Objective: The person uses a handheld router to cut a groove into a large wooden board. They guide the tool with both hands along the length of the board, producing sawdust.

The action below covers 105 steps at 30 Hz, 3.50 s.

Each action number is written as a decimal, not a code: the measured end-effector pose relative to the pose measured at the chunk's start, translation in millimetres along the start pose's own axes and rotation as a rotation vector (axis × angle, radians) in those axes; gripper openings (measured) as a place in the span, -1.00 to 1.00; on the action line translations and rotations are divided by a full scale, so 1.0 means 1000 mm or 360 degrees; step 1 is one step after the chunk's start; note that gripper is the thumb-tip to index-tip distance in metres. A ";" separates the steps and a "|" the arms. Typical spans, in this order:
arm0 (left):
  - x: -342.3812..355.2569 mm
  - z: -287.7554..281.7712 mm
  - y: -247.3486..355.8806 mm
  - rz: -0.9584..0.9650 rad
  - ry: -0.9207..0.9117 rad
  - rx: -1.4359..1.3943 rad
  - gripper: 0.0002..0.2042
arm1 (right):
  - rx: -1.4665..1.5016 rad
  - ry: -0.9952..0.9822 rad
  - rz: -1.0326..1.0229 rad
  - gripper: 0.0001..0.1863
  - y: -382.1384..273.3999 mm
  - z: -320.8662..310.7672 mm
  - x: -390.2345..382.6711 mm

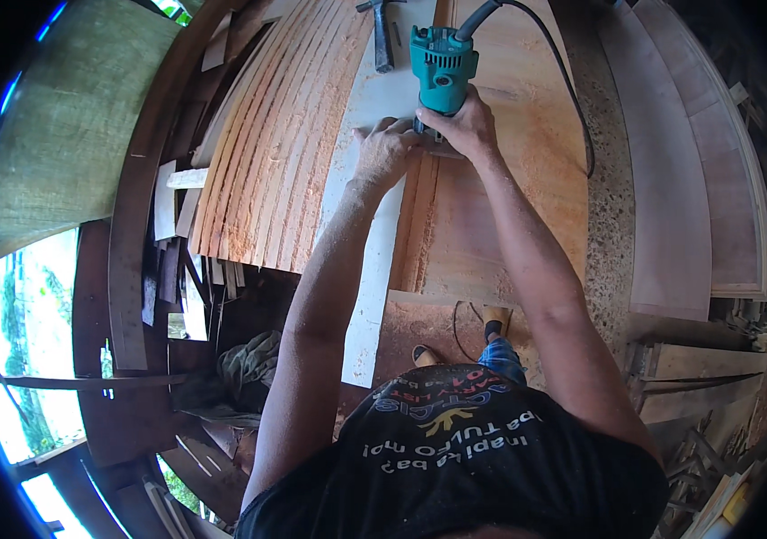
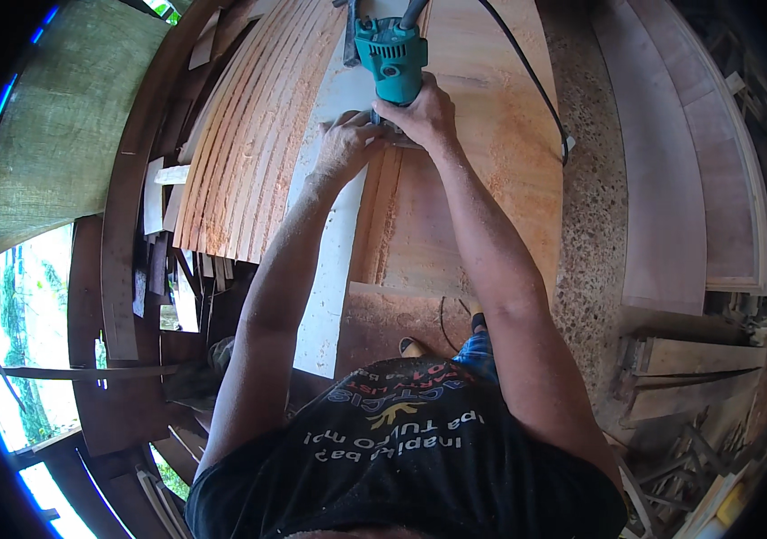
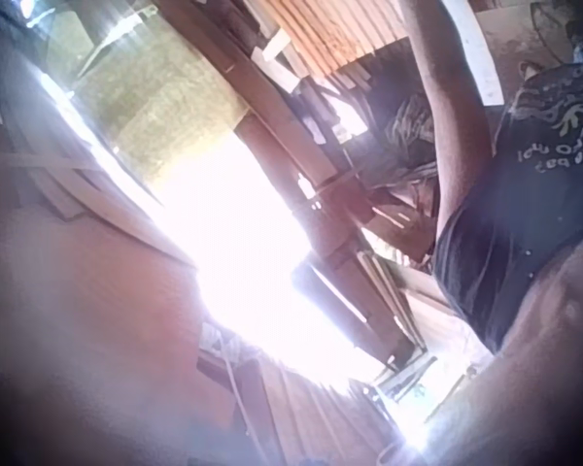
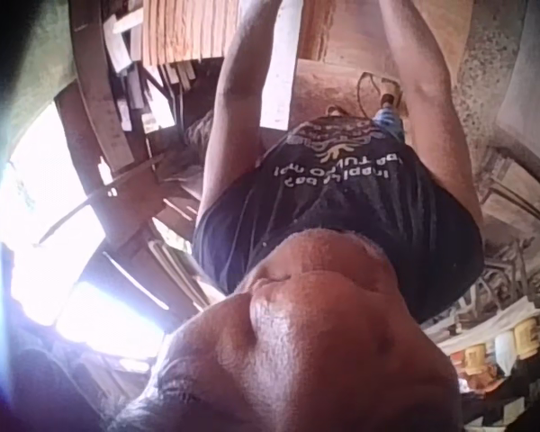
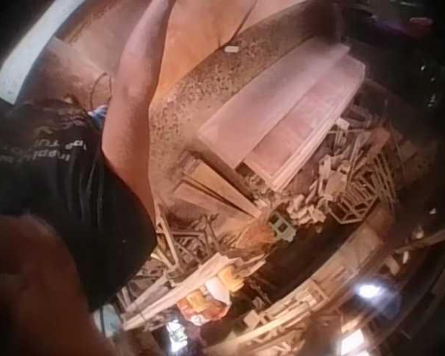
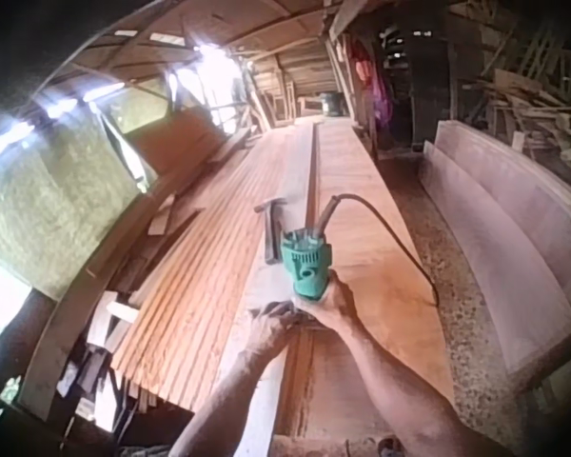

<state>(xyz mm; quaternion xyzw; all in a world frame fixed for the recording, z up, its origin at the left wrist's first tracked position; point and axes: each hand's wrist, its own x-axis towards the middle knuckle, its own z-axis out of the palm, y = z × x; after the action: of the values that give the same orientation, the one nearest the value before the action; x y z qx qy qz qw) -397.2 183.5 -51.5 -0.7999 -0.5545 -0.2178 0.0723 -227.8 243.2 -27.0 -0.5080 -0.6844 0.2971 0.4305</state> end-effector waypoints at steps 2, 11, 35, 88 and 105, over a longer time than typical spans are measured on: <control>0.000 0.000 0.001 0.0002 -0.0022 0.0028 -0.84 | -0.0031 0.0045 0.0006 -0.14 0.002 0.001 0.000; 0.004 0.004 -0.001 0.0009 0.0020 -0.0028 -0.81 | -0.0005 0.0131 -0.0101 -0.13 0.007 0.002 0.007; -0.001 0.002 0.001 0.0003 0.0073 -0.0031 -0.80 | 0.0144 0.0098 -0.0084 -0.23 0.005 0.002 0.001; 0.011 0.005 -0.006 0.0020 0.0024 0.0026 -0.86 | -0.0070 0.0094 -0.0140 -0.16 0.013 0.006 0.013; 0.030 0.010 -0.013 0.0008 -0.0039 0.0020 -0.87 | -0.0046 0.0095 -0.0155 -0.15 0.023 0.007 0.035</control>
<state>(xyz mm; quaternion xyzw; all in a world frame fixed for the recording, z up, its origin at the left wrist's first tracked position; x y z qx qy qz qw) -397.5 217.7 -48.9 -0.8035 -0.5546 -0.2045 0.0710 -228.1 284.2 -39.1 -0.4888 -0.6994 0.2507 0.4573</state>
